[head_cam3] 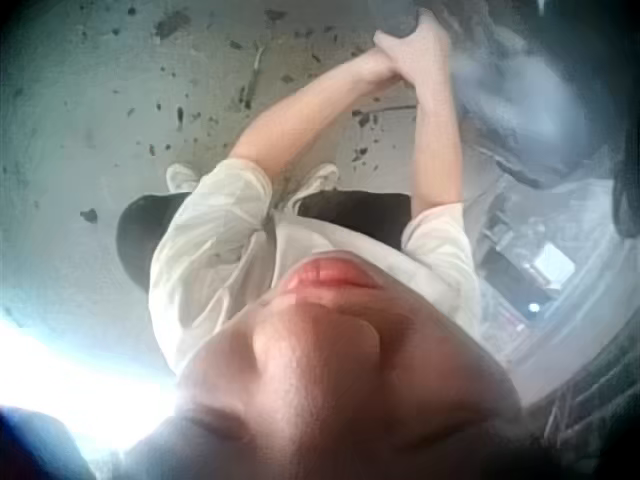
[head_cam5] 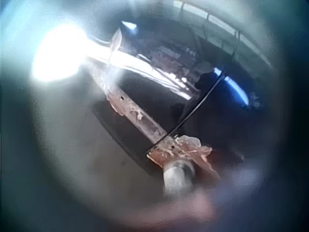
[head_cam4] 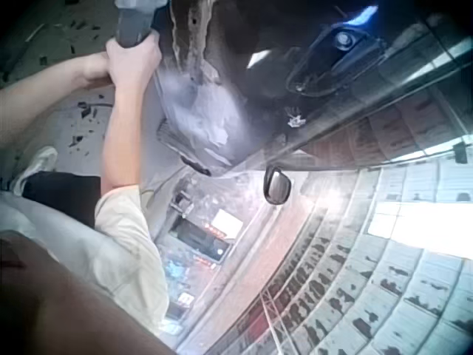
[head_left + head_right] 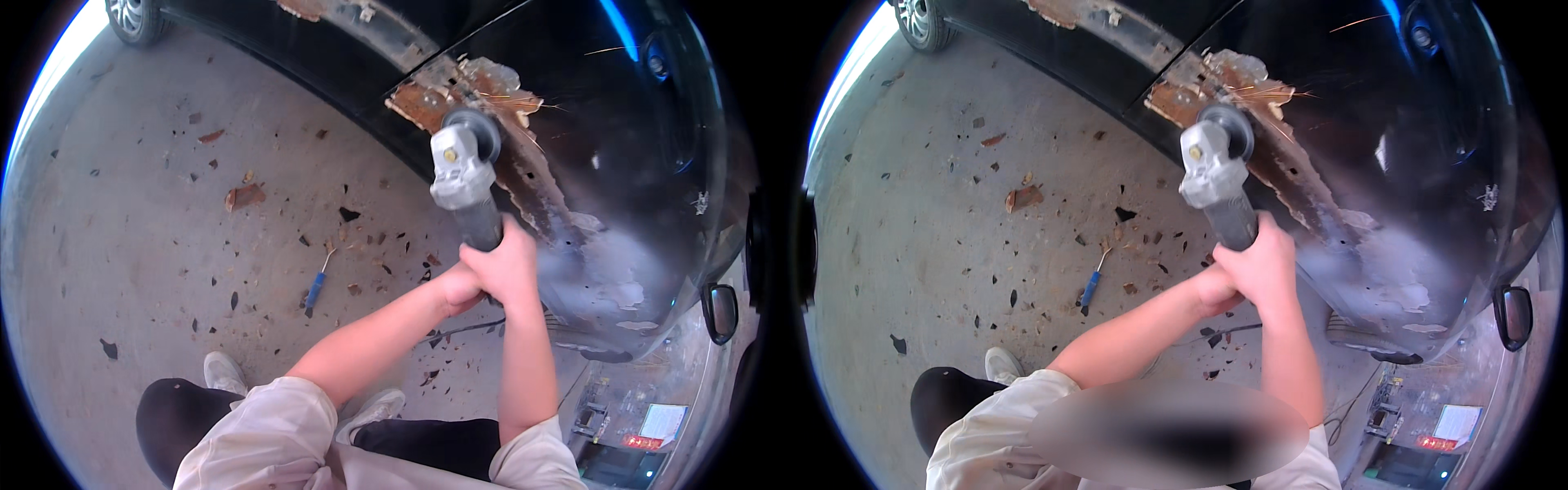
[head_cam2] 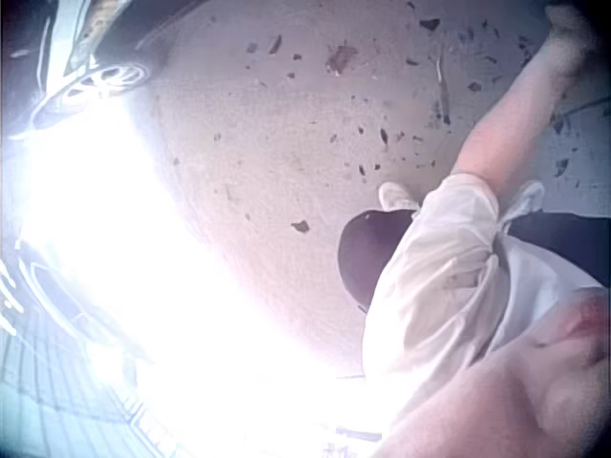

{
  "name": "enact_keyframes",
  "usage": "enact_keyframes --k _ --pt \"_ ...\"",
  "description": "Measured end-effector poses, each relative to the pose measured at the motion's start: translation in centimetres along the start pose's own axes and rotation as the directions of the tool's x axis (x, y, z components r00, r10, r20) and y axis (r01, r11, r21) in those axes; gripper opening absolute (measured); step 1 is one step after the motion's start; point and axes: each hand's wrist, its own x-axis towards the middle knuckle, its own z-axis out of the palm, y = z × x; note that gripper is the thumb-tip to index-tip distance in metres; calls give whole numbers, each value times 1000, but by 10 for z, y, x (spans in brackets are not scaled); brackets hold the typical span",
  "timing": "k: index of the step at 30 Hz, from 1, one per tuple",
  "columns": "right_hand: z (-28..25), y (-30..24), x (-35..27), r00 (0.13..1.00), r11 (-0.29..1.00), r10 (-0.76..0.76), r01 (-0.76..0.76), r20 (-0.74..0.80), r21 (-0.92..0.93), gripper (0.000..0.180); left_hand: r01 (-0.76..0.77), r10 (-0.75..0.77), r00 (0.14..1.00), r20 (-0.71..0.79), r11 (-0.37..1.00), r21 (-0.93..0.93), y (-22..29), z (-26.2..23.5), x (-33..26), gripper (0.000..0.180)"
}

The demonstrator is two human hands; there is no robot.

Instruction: The person uses an angle grinder to remove rust and paint from the side of a black car door. Sparks fly as the tool grinds away the corroded surface, revealing bare metal underneath.

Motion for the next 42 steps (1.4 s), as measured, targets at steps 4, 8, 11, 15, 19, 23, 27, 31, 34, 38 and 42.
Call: enact_keyframes --k 4,8,11,15,19,23,27,31,34,38,42 --pt "-2 13 -4 997 997 -6 12 75 -81 53 -12 6 998 -70 996 -89 -10 18 -8 38" --pt "-4 -11 6 997 998 0 4 72 -56 54 -25 26 1000 12 998 -52 -7 -10 5 39" --pt "7 2 8 997 995 -42 48 67 -92 51 -44 33 995 -94 992 -119 -10 -4 2 38" --pt "6 -5 8 994 998 30 -24 105 -63 52 -21 18 999 -39 996 -89 -9 -11 0 39" --pt "8 -11 13 997 998 -1 5 71 -56 50 -45 43 999 -19 996 -76 -5 -14 6 39" --pt "7 -13 17 995 994 -7 17 97 -107 50 -59 51 998 -49 984 -171 -2 -7 4 39" --pt "7 -19 17 999 997 -42 43 24 -56 52 -66 68 997 29 996 -64 13 -9 6 39" --pt "6 -17 19 991 986 11 12 136 -165 51 -73 75 997 6 986 -147 0 -5 7 36" --pt "5 -29 18 996 994 0 9 86 -106 51 -74 77 997 21 992 -103 4 -14 9 36" --pt "11 -23 25 995 990 -25 38 96 -138 49 -82 84 996 26 994 -73 4 -18 12 38" --pt "13 -25 25 994 980 -6 28 109 -196 49 -71 66 997 -37 982 -175 13 -5 6 39"
